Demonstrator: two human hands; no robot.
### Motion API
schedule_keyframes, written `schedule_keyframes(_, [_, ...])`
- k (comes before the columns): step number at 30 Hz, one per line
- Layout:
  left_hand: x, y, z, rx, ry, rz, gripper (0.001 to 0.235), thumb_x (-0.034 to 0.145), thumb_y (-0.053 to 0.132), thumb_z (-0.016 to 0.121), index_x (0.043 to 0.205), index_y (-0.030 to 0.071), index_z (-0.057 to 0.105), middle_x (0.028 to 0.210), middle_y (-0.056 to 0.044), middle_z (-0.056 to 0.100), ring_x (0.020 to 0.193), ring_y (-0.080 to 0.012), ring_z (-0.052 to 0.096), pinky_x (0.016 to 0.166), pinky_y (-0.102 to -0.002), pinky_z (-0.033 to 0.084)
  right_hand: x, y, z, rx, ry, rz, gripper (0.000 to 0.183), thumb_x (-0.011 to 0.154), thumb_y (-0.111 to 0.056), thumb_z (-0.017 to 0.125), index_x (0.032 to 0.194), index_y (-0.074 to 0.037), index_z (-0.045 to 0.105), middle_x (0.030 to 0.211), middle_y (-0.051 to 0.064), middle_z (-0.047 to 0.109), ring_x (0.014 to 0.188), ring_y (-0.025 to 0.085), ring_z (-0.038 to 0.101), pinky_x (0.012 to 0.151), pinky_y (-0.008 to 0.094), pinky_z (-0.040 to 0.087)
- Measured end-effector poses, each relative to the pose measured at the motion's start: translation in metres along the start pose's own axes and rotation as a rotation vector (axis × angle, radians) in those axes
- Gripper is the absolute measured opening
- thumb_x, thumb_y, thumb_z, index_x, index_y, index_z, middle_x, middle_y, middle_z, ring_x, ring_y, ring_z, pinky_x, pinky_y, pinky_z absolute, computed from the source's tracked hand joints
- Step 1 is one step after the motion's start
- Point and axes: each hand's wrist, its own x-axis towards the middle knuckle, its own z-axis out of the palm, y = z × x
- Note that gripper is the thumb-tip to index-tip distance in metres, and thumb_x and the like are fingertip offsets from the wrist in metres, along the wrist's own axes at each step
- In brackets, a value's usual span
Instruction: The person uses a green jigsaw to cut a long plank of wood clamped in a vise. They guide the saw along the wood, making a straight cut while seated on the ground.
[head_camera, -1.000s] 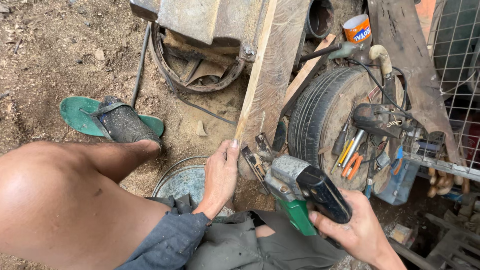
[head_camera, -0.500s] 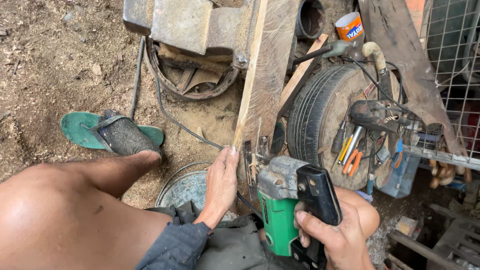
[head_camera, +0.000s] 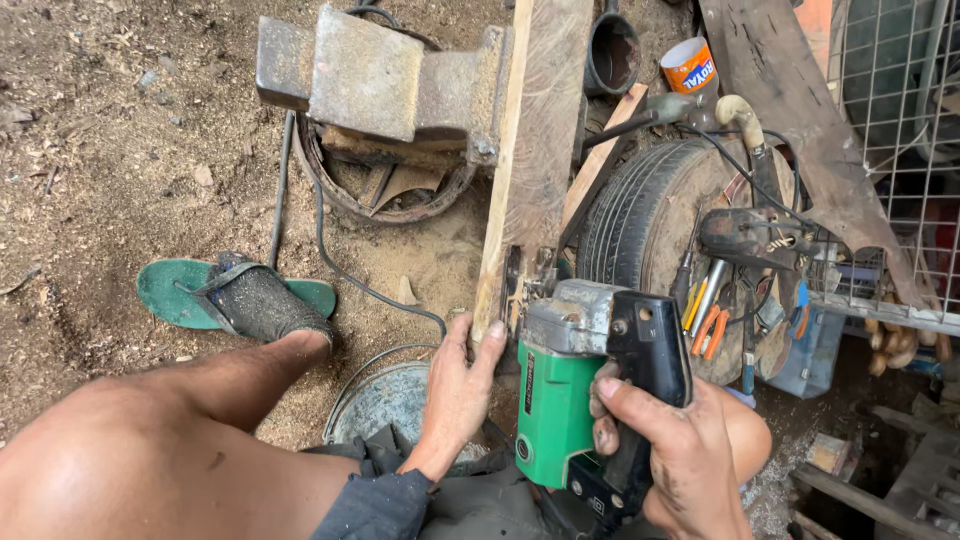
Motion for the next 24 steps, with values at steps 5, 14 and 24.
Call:
schedule_keyframes(5, [0.012, 0.003, 0.004, 0.087, 0.039, 0.082, 0.051, 0.094, 0.04, 0.062, 0.125, -0.001, 0.061, 0.117, -0.022, 0.068, 0.11, -0.0344, 0.066, 0.095, -0.042, 0.048, 0.002, -0.007, 0.004, -0.038, 0.012, 0.004, 0.019, 0.078, -0.004, 0.069, 0.094, 0.007, 0.065, 0.072, 0.015, 0.063, 0.055, 0.021, 0.057, 0.051, 0.034, 0.046])
schedule_keyframes(14, [0.021, 0.014, 0.003, 0.14, 0.041, 0.042, 0.05, 0.093, 0.042, 0.062, 0.123, 0.003, 0.062, 0.113, -0.023, 0.071, 0.107, -0.0379, 0.068, 0.093, -0.045, 0.05, 0.007, -0.01, 0.005, -0.028, 0.091, 0.002, 0.021, 0.078, -0.004, 0.069, 0.094, 0.009, 0.066, 0.073, 0.016, 0.065, 0.056, 0.022, 0.058, 0.052, 0.035, 0.047])
schedule_keyframes(24, [0.031, 0.02, 0.003, 0.075, 0.012, 0.084, 0.052, 0.089, 0.04, 0.068, 0.123, 0.002, 0.062, 0.11, -0.022, 0.074, 0.106, -0.0364, 0.071, 0.092, -0.045, 0.051, 0.03, -0.024, -0.008, -0.128, -0.011, 0.047, 0.022, 0.076, -0.003, 0.071, 0.093, 0.01, 0.065, 0.066, 0.016, 0.061, 0.052, 0.022, 0.055, 0.049, 0.035, 0.044])
